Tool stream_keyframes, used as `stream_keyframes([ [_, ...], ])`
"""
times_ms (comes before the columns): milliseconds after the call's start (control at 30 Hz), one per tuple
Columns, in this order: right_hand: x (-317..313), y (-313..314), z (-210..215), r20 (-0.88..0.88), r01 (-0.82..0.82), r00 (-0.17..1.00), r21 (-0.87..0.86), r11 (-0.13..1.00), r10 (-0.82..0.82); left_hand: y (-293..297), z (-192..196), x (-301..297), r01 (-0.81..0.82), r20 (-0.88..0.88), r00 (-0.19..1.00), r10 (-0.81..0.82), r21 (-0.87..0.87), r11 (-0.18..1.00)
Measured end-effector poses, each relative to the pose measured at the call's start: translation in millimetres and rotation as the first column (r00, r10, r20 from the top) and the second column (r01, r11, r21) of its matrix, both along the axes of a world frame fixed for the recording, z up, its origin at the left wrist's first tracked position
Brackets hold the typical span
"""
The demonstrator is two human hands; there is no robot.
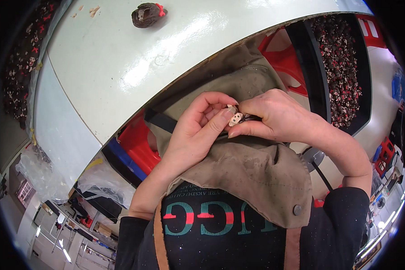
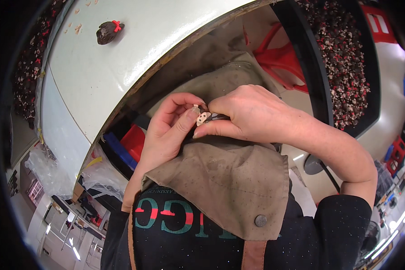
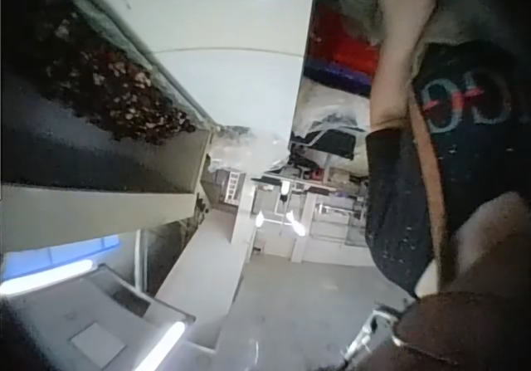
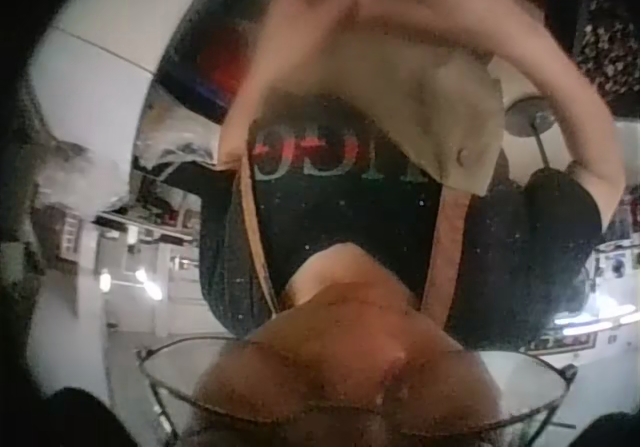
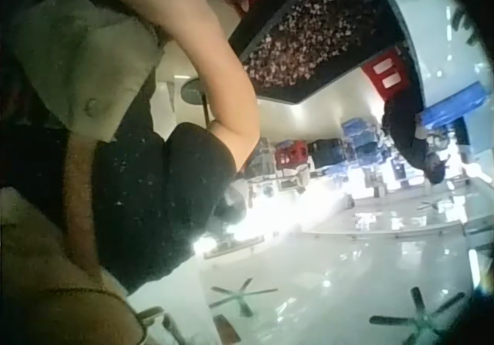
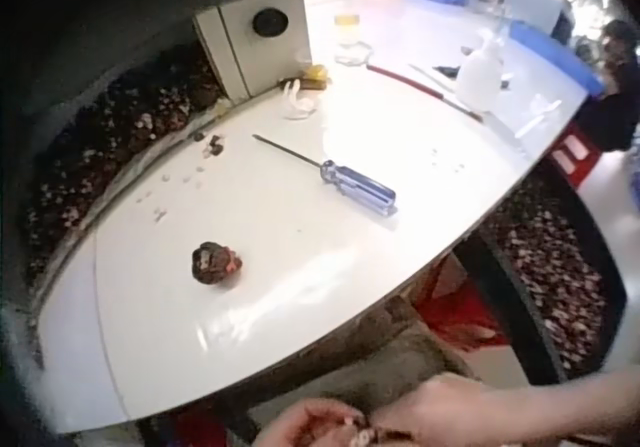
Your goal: Assembling small toy figurines by gluing parts and using a screwdriver.
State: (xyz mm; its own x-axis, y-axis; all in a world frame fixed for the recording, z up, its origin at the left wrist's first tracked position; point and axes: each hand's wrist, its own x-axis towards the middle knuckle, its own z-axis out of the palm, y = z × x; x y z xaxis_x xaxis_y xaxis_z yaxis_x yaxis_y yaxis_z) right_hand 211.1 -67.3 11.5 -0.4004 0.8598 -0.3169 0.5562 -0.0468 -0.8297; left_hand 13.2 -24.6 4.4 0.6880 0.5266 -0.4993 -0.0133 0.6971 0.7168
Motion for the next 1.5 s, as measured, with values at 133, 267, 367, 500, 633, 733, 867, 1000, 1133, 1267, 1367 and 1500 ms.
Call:
stream_keyframes([
  [133,0.0,1.5,3.1,0.035,-0.026,0.999,0.03,0.999,0.025,3.4,-1.8,-2.6,0.024,-0.008,1.0,-0.024,-0.015,1.0],
  [267,-3.2,-1.5,-3.3,0.045,-0.011,0.999,0.165,0.986,0.004,4.3,-3.2,-3.9,0.054,-0.009,0.998,-0.054,-0.004,0.999],
  [367,-3.8,-3.0,-5.4,0.105,-0.036,0.994,0.154,0.987,0.02,3.2,-4.6,-3.6,0.044,0.003,0.999,-0.044,0.008,0.999],
  [500,-4.3,-4.3,-9.1,0.113,-0.047,0.993,0.194,0.98,0.025,4.0,-6.8,-4.7,0.056,-0.002,0.998,-0.056,0.017,0.998],
  [633,-1.8,-1.2,-9.2,0.098,-0.066,0.994,0.263,0.962,0.041,8.7,-6.6,-4.0,0.096,0.01,0.995,-0.096,-0.051,0.994],
  [733,-0.3,0.0,-9.9,0.08,-0.079,0.995,0.273,0.959,0.059,9.7,-7.5,-2.9,0.103,0.034,0.994,-0.1,-0.118,0.988],
  [867,-0.9,0.6,-14.7,0.047,-0.065,0.997,0.261,0.963,0.054,9.2,-10.8,-3.5,0.08,0.055,0.996,-0.071,-0.183,0.98],
  [1000,-5.4,0.1,-19.0,0.019,-0.033,0.999,0.256,0.966,0.029,7.3,-16.1,-6.0,0.052,0.07,0.997,-0.041,-0.174,0.983],
  [1133,-10.4,-2.2,-23.8,-0.004,0.009,1.0,0.164,0.986,-0.008,4.5,-20.2,-7.9,0.0,0.065,0.998,0.012,-0.185,0.983],
  [1267,-14.5,-3.0,-27.9,-0.02,0.043,0.999,0.15,0.988,-0.041,3.9,-21.0,-8.5,-0.023,0.031,0.999,0.029,-0.174,0.984],
  [1367,-16.8,-4.4,-31.9,-0.034,0.072,0.997,0.19,0.979,-0.067,3.7,-23.9,-10.0,-0.029,0.056,0.998,0.04,-0.177,0.984],
  [1500,-19.7,-3.6,-32.0,-0.038,0.108,0.994,0.236,0.966,-0.102,4.3,-23.0,-11.0,-0.039,0.031,0.998,0.046,-0.184,0.982],
])
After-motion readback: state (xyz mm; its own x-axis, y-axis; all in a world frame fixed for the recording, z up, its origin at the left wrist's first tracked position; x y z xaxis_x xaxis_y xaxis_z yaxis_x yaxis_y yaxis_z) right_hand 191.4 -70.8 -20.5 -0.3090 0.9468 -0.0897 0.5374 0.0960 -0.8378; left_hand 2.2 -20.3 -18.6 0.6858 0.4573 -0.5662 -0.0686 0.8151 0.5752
